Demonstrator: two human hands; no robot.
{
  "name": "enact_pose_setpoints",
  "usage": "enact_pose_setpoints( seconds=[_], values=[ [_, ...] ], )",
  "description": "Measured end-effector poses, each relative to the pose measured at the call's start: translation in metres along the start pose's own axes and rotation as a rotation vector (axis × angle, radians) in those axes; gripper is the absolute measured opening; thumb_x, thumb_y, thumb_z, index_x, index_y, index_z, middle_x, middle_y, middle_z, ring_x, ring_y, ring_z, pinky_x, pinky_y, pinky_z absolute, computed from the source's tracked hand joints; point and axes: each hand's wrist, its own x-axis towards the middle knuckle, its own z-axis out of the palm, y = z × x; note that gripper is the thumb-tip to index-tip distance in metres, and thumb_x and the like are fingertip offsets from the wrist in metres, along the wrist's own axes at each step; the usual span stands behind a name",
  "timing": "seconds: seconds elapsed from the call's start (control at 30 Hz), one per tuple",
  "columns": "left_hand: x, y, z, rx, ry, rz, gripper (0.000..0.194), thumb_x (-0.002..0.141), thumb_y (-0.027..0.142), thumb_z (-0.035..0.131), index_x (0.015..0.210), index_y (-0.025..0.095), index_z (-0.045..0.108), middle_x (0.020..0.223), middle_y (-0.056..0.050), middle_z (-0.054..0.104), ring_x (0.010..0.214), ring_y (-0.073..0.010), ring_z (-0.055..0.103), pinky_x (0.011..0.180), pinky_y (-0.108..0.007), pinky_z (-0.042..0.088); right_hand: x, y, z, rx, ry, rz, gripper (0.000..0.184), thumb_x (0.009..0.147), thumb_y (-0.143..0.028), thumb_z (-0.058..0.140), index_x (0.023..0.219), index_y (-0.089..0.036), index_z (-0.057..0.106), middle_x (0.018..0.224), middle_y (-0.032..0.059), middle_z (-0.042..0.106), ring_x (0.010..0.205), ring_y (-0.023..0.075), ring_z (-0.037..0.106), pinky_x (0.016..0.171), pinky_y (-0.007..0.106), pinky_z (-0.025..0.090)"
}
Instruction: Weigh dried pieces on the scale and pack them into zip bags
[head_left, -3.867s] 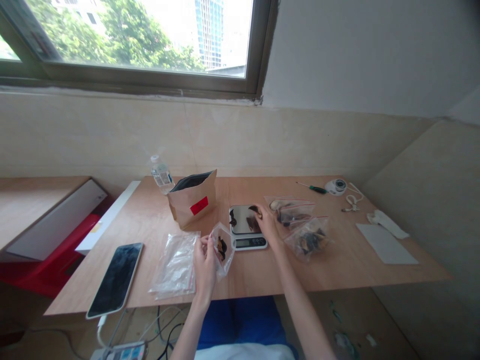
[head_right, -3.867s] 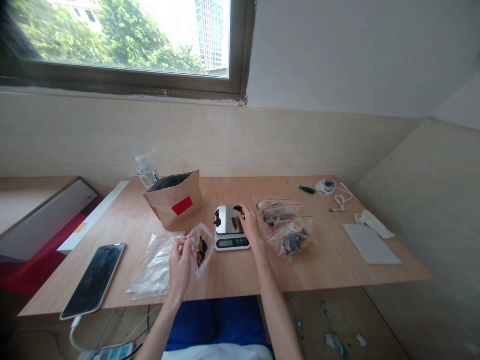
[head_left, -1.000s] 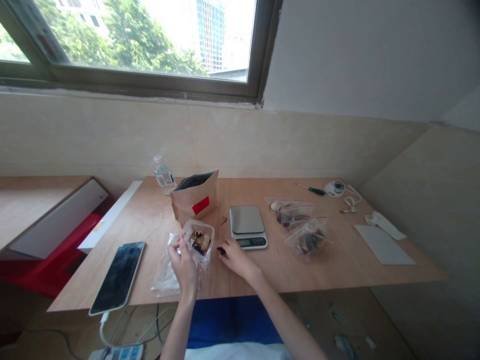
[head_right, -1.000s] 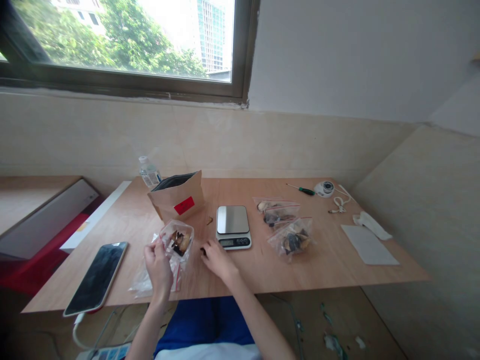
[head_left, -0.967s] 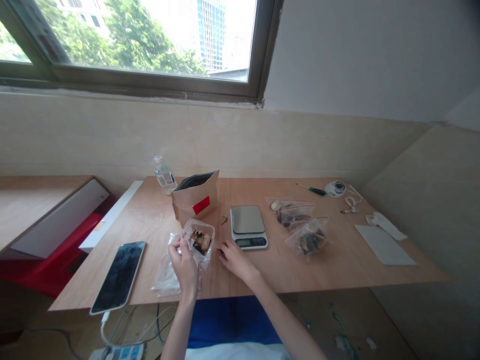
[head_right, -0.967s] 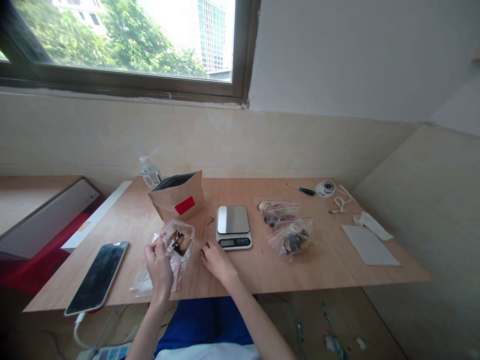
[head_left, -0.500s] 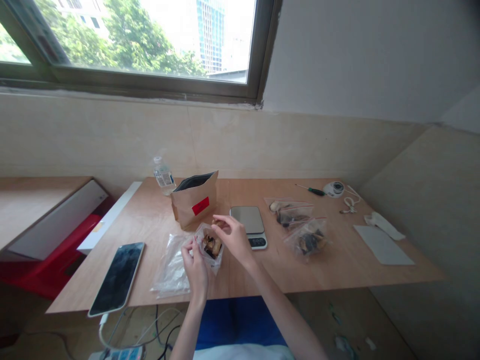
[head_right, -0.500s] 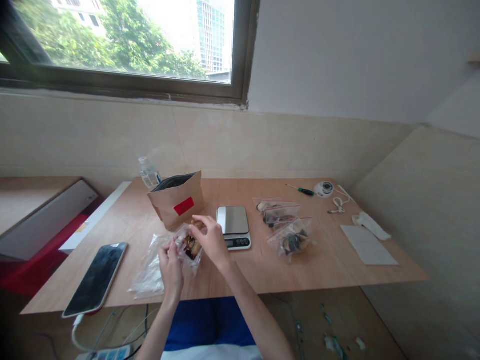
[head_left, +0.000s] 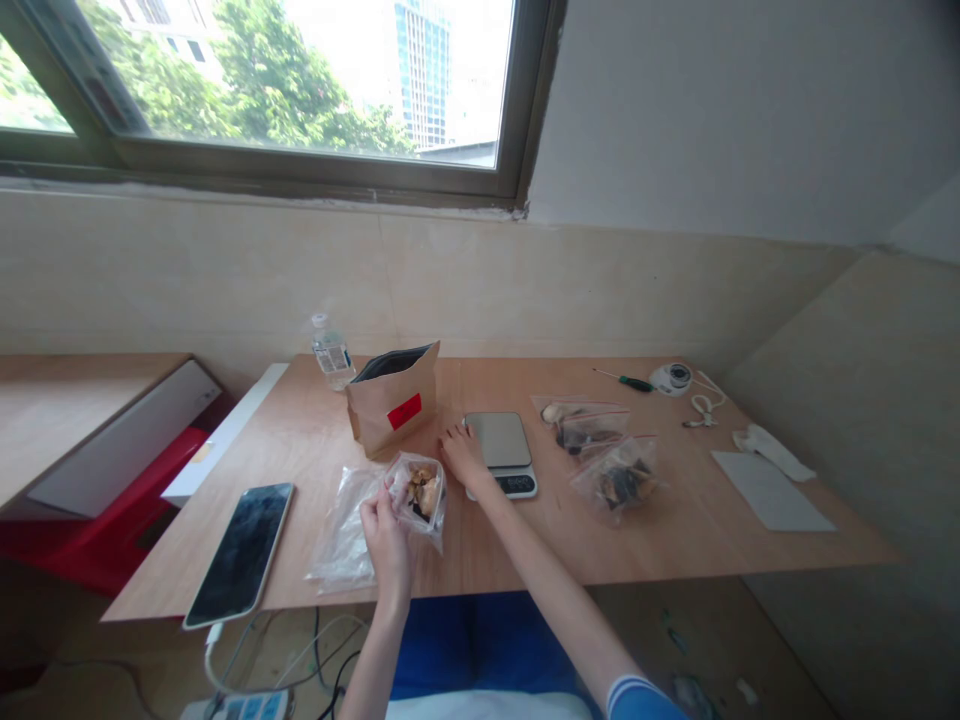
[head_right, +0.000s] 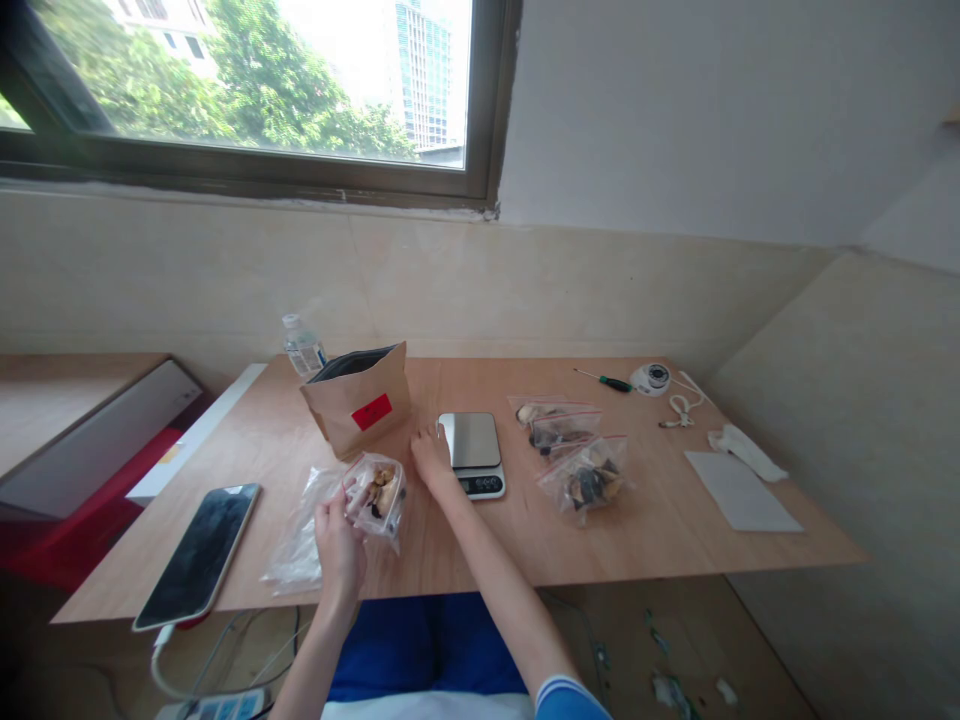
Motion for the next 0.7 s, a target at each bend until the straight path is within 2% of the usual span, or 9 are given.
enact_pose_setpoints(
  seconds=[0.17,0.33,0.43,0.53,0.6,0.7],
  values=[
    [-0.003,-0.002,0.002,-0.006,-0.023,-0.008,0.020,0.081,0.039,0.055,0.078,0.021,0.046,0.086,-0.002,0.063,0.092,-0.0210,0.064,0.079,-0.035,0.049,-0.004,0.002,-0.003,-0.024,-0.037,-0.026,0.032,0.087,-0.002,0.040,0.089,-0.015,0.070,0.100,0.0132,0.068,0.105,0.0232,0.052,0.095,0.040,0.029],
    [-0.007,-0.001,0.007,-0.058,-0.045,-0.052,0.016,0.084,0.033,0.052,0.078,0.021,0.045,0.096,-0.005,0.064,0.097,-0.0210,0.063,0.082,-0.036,0.049,-0.015,0.006,-0.017,0.054,0.004,-0.026,0.027,0.085,-0.004,0.048,0.083,-0.019,0.070,0.092,0.0075,0.070,0.098,0.0204,0.054,0.090,0.035,0.032],
    [-0.009,0.001,0.008,-0.111,-0.040,-0.070,0.013,0.086,0.029,0.050,0.078,0.021,0.045,0.104,-0.006,0.063,0.104,-0.0206,0.062,0.085,-0.036,0.047,-0.019,0.001,-0.036,0.125,0.091,0.026,0.023,0.086,-0.008,0.049,0.089,-0.020,0.068,0.092,0.0048,0.070,0.094,0.0198,0.056,0.087,0.034,0.035],
    [-0.010,0.001,0.007,-0.085,-0.045,-0.074,0.015,0.086,0.032,0.051,0.078,0.021,0.045,0.104,-0.005,0.063,0.106,-0.0207,0.061,0.087,-0.036,0.046,-0.023,-0.012,-0.062,0.217,0.209,0.084,0.022,0.089,-0.013,0.046,0.101,-0.018,0.064,0.100,0.0047,0.068,0.090,0.0171,0.057,0.085,0.032,0.038],
    [-0.010,-0.001,0.007,-0.065,-0.056,-0.066,0.018,0.085,0.035,0.053,0.078,0.020,0.045,0.100,-0.004,0.064,0.105,-0.0214,0.061,0.086,-0.036,0.047,-0.027,-0.024,-0.081,0.384,0.265,0.037,0.021,0.088,-0.017,0.048,0.103,-0.019,0.063,0.098,0.0031,0.068,0.086,0.0146,0.058,0.084,0.029,0.041],
    [-0.010,-0.002,0.007,-0.054,-0.066,-0.043,0.022,0.082,0.040,0.055,0.079,0.021,0.045,0.095,-0.004,0.064,0.102,-0.0218,0.062,0.083,-0.036,0.049,-0.034,-0.038,-0.102,0.621,0.278,-0.088,0.019,0.085,-0.021,0.054,0.101,-0.022,0.064,0.096,0.0007,0.068,0.089,0.0147,0.058,0.086,0.029,0.042]
  ],
)
